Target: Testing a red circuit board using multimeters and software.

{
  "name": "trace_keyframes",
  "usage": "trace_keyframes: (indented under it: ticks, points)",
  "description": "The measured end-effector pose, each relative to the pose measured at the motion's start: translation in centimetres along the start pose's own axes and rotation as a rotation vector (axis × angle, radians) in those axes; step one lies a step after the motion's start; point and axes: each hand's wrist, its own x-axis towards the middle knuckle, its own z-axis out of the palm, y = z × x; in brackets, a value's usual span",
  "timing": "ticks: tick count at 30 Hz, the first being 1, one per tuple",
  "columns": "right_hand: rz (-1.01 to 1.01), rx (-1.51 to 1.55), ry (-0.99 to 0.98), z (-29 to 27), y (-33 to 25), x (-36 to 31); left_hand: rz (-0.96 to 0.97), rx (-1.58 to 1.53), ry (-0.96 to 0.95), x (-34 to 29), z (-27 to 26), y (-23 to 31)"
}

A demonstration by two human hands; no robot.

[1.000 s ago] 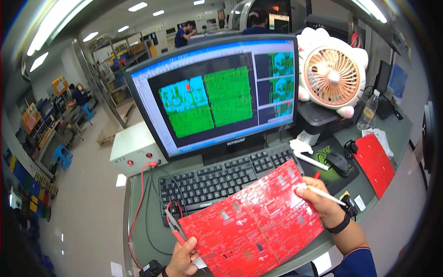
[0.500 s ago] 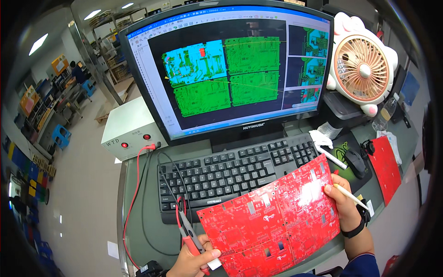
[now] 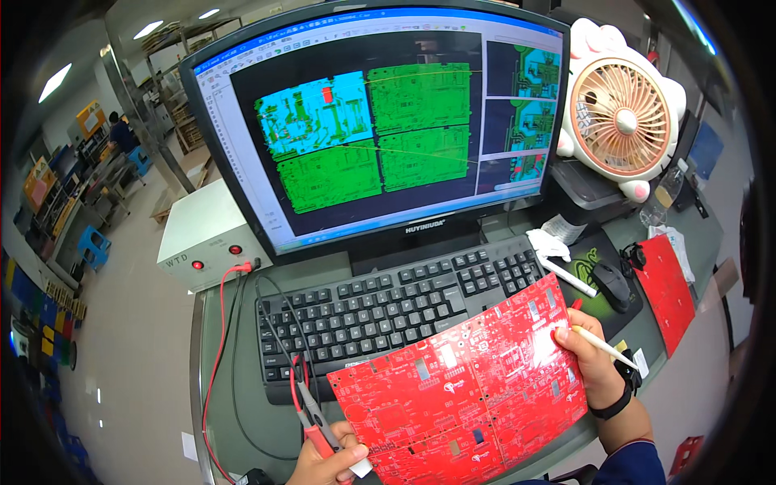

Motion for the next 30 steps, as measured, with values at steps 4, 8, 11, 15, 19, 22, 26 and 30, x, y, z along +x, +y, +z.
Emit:
trace_keyframes:
  ticks: [4,8,11,15,19,22,26,30]
  points:
    - [0.004,0.037,-0.018,-0.21,0.02,-0.08,0.039,0.003,-0.017,0.21,-0.50,-0.30]
    - [0.023,0.045,-0.005,-0.14,-0.03,-0.25,0.028,0.017,0.012,0.07,-0.32,-0.21]
    - [0.042,0.040,0.012,-0.10,-0.10,-0.26,0.020,0.027,-0.007,0.31,-0.32,0.03]
    - [0.065,0.043,0.025,0.20,-0.26,-0.35,0.012,0.063,0.040,0.20,-0.50,-0.10]
    - [0.076,0.032,0.031,0.47,-0.65,-0.42,0.021,0.079,0.039,0.28,-0.07,0.18]
    - [0.077,0.024,0.038,0.42,-0.66,-0.59,0.032,0.068,0.035,0.24,0.01,0.04]
    - [0.080,0.018,0.039,0.44,-0.74,-0.72,0.029,0.056,0.021,0.22,-0.36,-0.22]
    - [0.092,0.010,0.036,0.20,-0.64,-0.90,0.026,0.052,0.043,0.06,-0.60,-0.47]
